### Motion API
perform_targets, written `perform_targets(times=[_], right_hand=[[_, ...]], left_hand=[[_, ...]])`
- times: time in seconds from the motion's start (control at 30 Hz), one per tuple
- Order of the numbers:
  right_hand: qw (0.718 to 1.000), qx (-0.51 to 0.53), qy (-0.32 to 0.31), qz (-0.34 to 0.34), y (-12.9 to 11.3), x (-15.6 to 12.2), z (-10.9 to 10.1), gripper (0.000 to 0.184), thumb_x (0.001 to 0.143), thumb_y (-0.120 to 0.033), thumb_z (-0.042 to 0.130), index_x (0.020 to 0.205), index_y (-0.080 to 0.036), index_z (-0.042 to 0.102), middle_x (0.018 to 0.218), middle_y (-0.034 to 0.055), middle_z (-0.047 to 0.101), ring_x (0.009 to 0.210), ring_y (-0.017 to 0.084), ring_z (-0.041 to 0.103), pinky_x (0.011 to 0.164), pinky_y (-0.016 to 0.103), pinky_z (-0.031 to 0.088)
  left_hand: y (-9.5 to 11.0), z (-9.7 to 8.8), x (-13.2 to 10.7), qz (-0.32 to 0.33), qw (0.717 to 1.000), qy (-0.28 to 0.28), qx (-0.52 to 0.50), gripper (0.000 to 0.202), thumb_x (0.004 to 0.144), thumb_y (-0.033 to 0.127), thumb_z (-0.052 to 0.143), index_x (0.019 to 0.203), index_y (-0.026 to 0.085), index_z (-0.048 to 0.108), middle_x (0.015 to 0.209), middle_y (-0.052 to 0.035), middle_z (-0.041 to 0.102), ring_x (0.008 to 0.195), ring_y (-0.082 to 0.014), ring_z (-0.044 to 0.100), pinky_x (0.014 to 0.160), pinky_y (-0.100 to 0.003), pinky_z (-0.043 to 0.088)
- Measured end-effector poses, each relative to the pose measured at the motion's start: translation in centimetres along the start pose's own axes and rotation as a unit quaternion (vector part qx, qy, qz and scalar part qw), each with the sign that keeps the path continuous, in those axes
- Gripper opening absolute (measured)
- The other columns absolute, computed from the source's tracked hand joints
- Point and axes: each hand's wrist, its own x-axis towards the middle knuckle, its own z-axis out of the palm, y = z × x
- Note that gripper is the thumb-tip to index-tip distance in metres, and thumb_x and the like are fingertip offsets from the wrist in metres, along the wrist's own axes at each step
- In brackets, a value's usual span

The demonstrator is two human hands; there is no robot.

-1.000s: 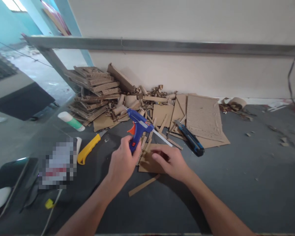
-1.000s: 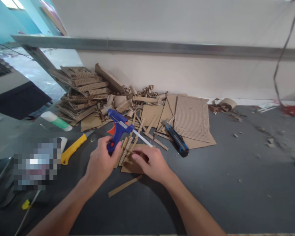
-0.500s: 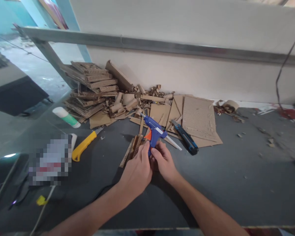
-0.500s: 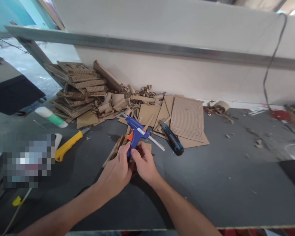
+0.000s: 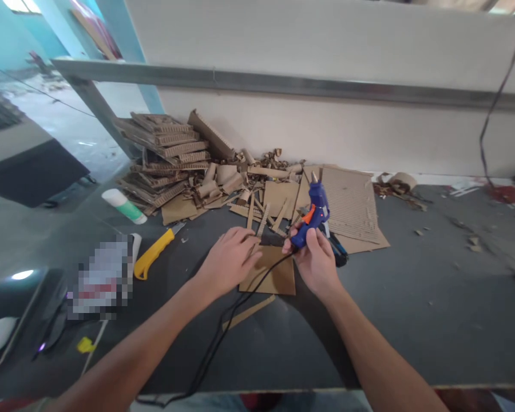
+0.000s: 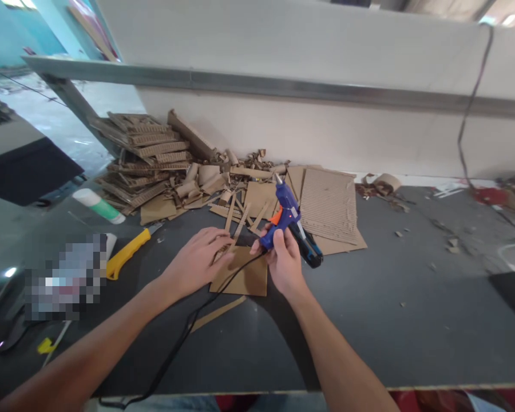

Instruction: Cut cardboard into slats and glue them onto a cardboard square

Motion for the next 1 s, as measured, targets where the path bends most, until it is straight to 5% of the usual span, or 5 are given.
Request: perform_targets(times=[0.3, 0.47, 0.8, 0.9, 1.0], right_hand=[[0.998, 0.013, -0.002, 0.054, -0.3, 0.8, -1.5, 0.016, 0.077, -0.027, 0.054, 0.087, -0.025, 0.042, 0.076, -0.0040, 0.046, 0.055, 0.011, 0.049, 0.040, 0.021, 0.030], [0.998, -0.024, 0.038, 0.037, 0.3, 0.7, -1.0, 0.031, 0.082, -0.046, 0.063, 0.083, -0.025, 0.040, 0.066, -0.0083, 0.042, 0.043, 0.007, 0.041, 0.035, 0.018, 0.021], [0.991, -0.059, 0.114, -0.028, 0.7, 0.9, -0.6, 0.044, 0.074, -0.054, 0.077, 0.078, -0.022, 0.046, 0.055, -0.0113, 0.044, 0.035, 0.004, 0.040, 0.031, 0.016, 0.023], [0.984, -0.100, 0.142, -0.049, 0.4, 0.9, -0.8, 0.046, 0.074, -0.057, 0.076, 0.073, -0.022, 0.045, 0.053, -0.0104, 0.043, 0.036, 0.005, 0.041, 0.031, 0.018, 0.029], [0.978, -0.129, 0.155, -0.055, -0.3, 1.0, -1.1, 0.048, 0.072, -0.056, 0.078, 0.070, -0.022, 0.045, 0.049, -0.0098, 0.043, 0.035, 0.006, 0.042, 0.031, 0.019, 0.031]], left_hand=[[-2.5, 1.9, -2.5, -0.049, 0.995, 0.075, 0.035, 0.030, 0.090, 0.006, 0.040, 0.096, 0.016, 0.067, 0.114, -0.0119, 0.067, 0.113, -0.0251, 0.060, 0.107, -0.045, 0.041], [-0.8, 2.7, -2.3, -0.042, 0.997, 0.065, 0.015, 0.031, 0.093, 0.029, 0.055, 0.120, 0.015, 0.060, 0.113, -0.0131, 0.068, 0.112, -0.0304, 0.060, 0.099, -0.046, 0.047], [-1.8, 2.2, -2.5, -0.122, 0.989, 0.055, 0.070, 0.033, 0.091, 0.010, 0.042, 0.118, 0.015, 0.060, 0.123, -0.0135, 0.055, 0.095, -0.0235, 0.065, 0.078, -0.034, 0.052], [-1.1, 0.9, -2.6, -0.073, 0.994, 0.062, 0.060, 0.026, 0.095, 0.019, 0.044, 0.112, 0.016, 0.063, 0.116, -0.0122, 0.058, 0.096, -0.0224, 0.064, 0.081, -0.033, 0.050], [0.3, -0.5, -2.7, 0.028, 0.997, -0.066, -0.001, 0.021, 0.098, 0.032, 0.048, 0.100, 0.020, 0.065, 0.095, -0.0048, 0.066, 0.089, -0.0199, 0.064, 0.078, -0.030, 0.047]])
